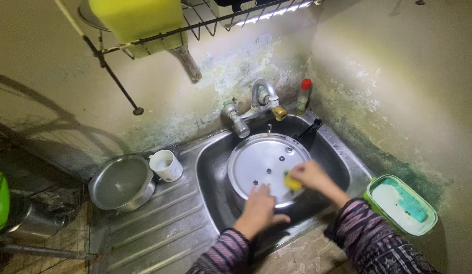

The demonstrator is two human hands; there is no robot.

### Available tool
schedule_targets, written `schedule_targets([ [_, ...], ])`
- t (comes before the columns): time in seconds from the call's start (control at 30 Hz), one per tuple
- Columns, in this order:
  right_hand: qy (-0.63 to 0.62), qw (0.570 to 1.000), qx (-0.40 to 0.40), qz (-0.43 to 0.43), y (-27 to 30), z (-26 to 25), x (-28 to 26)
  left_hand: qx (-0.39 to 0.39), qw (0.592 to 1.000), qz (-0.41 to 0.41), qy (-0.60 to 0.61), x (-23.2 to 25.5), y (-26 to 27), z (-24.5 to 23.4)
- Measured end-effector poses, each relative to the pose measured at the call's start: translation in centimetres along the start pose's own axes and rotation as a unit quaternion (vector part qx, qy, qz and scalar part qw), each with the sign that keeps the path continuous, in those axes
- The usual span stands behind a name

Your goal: The person scrubs the lid of a pressure cooker with a sponge in a stainless steel sink, rinses it under the tap, and sets it against the wall. They then wash the cooker's inner pot and a metal strainer insert with the sponge, turning the parts as they clean.

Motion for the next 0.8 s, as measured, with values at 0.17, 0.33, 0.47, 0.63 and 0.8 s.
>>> schedule_targets([
  [0.17,-0.374,0.924,0.025,0.077,-2.9,-3.5,4.3,0.117,0.990,0.079,-0.028,0.7,-0.9,2.7],
  [0.33,-0.536,0.838,0.005,0.096,-2.8,-4.3,7.4,0.108,0.981,0.154,-0.043,0.7,-0.6,2.7],
  [0.47,-0.556,0.820,0.125,0.046,-2.4,-4.9,9.5,0.149,0.975,0.166,0.025,1.1,-0.7,-0.7],
  [0.63,-0.613,0.770,0.178,0.009,-3.0,-4.4,11.0,0.220,0.956,0.159,0.111,1.4,-2.9,-6.4],
  [0.8,-0.630,0.749,0.203,0.010,-4.3,-3.2,12.0,0.266,0.944,0.109,0.161,2.1,-4.8,-12.0],
])
Point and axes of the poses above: each hand's wrist, its own y-axis away from the middle knuckle, its own z-axis out of the palm, x = y × z, the point moved 1 cm from there along -y, towards the middle knuckle, and after that the axes turned 2 degrees about -z, right-handed, at the moved point
